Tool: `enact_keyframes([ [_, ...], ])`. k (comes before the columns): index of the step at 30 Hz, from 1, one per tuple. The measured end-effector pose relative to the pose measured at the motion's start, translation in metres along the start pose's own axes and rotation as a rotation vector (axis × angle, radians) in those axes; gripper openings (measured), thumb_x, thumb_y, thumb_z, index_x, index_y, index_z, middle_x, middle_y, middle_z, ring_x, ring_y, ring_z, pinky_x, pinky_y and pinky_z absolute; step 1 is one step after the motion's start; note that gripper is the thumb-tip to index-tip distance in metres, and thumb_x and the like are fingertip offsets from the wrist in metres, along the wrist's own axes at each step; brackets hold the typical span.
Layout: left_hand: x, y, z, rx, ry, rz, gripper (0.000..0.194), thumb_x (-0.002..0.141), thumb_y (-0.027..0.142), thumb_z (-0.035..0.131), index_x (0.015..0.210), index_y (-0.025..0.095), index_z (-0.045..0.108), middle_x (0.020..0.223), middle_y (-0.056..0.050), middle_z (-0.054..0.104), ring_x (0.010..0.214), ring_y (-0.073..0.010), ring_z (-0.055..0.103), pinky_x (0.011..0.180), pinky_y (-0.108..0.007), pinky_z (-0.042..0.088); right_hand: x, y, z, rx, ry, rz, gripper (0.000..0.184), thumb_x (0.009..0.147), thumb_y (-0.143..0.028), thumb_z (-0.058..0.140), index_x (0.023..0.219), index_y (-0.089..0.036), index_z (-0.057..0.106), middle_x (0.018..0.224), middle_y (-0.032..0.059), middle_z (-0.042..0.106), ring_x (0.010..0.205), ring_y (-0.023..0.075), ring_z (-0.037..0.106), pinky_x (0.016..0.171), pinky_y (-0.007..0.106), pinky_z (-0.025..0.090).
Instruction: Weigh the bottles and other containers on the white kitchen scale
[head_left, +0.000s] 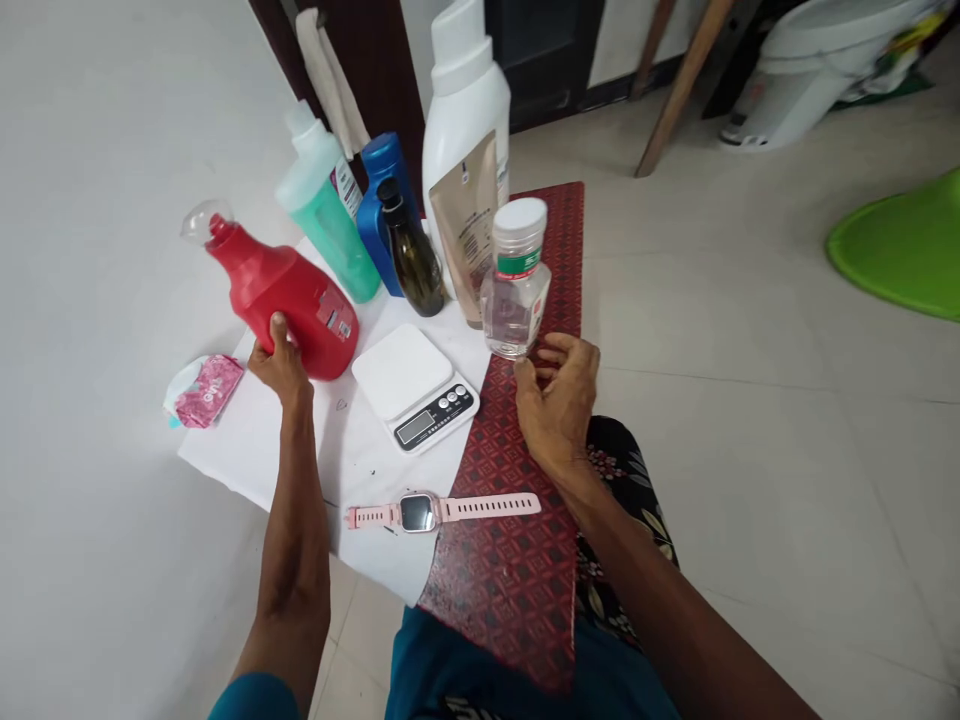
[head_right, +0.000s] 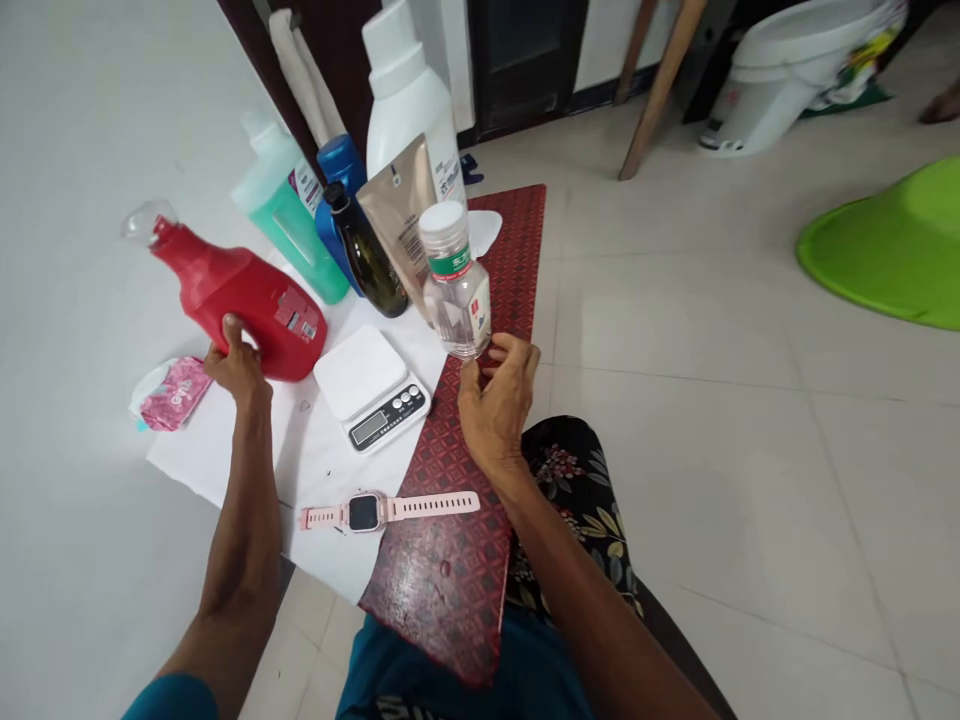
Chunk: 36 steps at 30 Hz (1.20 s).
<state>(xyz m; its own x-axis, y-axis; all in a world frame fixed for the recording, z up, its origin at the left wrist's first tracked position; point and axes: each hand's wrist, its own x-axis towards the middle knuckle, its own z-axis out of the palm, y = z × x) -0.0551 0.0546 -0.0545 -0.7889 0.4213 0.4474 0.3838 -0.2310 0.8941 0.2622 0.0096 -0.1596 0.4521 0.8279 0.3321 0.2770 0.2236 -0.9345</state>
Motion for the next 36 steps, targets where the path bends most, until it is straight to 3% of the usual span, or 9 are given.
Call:
enact_keyframes([
  [3,-0.009,0.004,-0.024,0.073,0.119,0.053,0.057,0.08,0.065,0.075,0.064,0.025,0.039,0.054,0.006,0.034,0.053,-0.0097,0.031,0.051,-0.027,0.03,0.0,-0.001,0.0,-0.002,0.003,-0.007,0.032,0.091,-0.033,0.061,0.121,-0.026,0.054,0.12,0.0086,0.063,0.108,0.0251,0.068,0.088,0.046,0.066],
  [11,-0.042,0.033,-0.104,0.175,0.185,0.066,0.052,0.076,0.06,0.075,0.061,0.026,0.039,0.051,0.006,0.032,0.048,-0.0109,0.031,0.047,-0.03,0.033,0.002,0.0,0.004,-0.008,0.01,-0.039,0.033,0.089,-0.033,0.06,0.12,-0.026,0.055,0.121,0.0106,0.066,0.111,0.0266,0.068,0.093,0.051,0.065],
  [17,-0.067,0.075,-0.129,0.109,0.196,0.023,0.048,0.074,0.048,0.08,0.061,0.025,0.041,0.052,0.007,0.029,0.049,-0.0094,0.026,0.046,-0.029,0.028,0.003,0.001,0.006,-0.018,-0.002,-0.052,0.033,0.088,-0.033,0.06,0.119,-0.025,0.053,0.12,0.0105,0.066,0.111,0.0284,0.068,0.102,0.057,0.062],
  [20,-0.073,0.098,-0.124,-0.01,0.166,0.064,0.055,0.078,0.046,0.083,0.061,0.025,0.035,0.054,0.008,0.025,0.049,-0.0085,0.024,0.046,-0.028,0.025,0.002,0.002,0.006,-0.018,-0.001,-0.039,0.033,0.088,-0.034,0.06,0.119,-0.025,0.052,0.121,0.011,0.064,0.111,0.0286,0.068,0.1,0.057,0.062],
  [24,-0.076,0.112,-0.103,-0.111,0.032,0.138,0.069,0.084,0.062,0.085,0.062,0.024,0.031,0.056,0.008,0.024,0.049,-0.0081,0.023,0.045,-0.027,0.024,0.002,0.002,0.006,-0.002,0.007,-0.029,0.037,0.087,-0.032,0.06,0.123,-0.025,0.052,0.123,0.0108,0.062,0.111,0.0272,0.067,0.094,0.051,0.064],
  [29,-0.085,0.104,-0.063,-0.157,-0.113,0.116,0.073,0.079,0.07,0.085,0.061,0.024,0.032,0.052,0.009,0.026,0.047,-0.0069,0.022,0.045,-0.028,0.025,0.001,0.002,0.005,-0.003,0.004,-0.031,0.032,0.089,-0.03,0.059,0.12,-0.026,0.051,0.12,0.0099,0.062,0.112,0.0279,0.065,0.092,0.051,0.063],
  [36,-0.101,0.095,-0.023,-0.118,-0.173,0.084,0.071,0.076,0.074,0.083,0.063,0.026,0.032,0.053,0.009,0.026,0.048,-0.0079,0.028,0.048,-0.028,0.03,0.002,0.001,0.005,0.005,0.009,-0.033,0.032,0.09,-0.029,0.059,0.121,-0.027,0.051,0.121,0.0096,0.062,0.11,0.0269,0.066,0.092,0.05,0.063],
])
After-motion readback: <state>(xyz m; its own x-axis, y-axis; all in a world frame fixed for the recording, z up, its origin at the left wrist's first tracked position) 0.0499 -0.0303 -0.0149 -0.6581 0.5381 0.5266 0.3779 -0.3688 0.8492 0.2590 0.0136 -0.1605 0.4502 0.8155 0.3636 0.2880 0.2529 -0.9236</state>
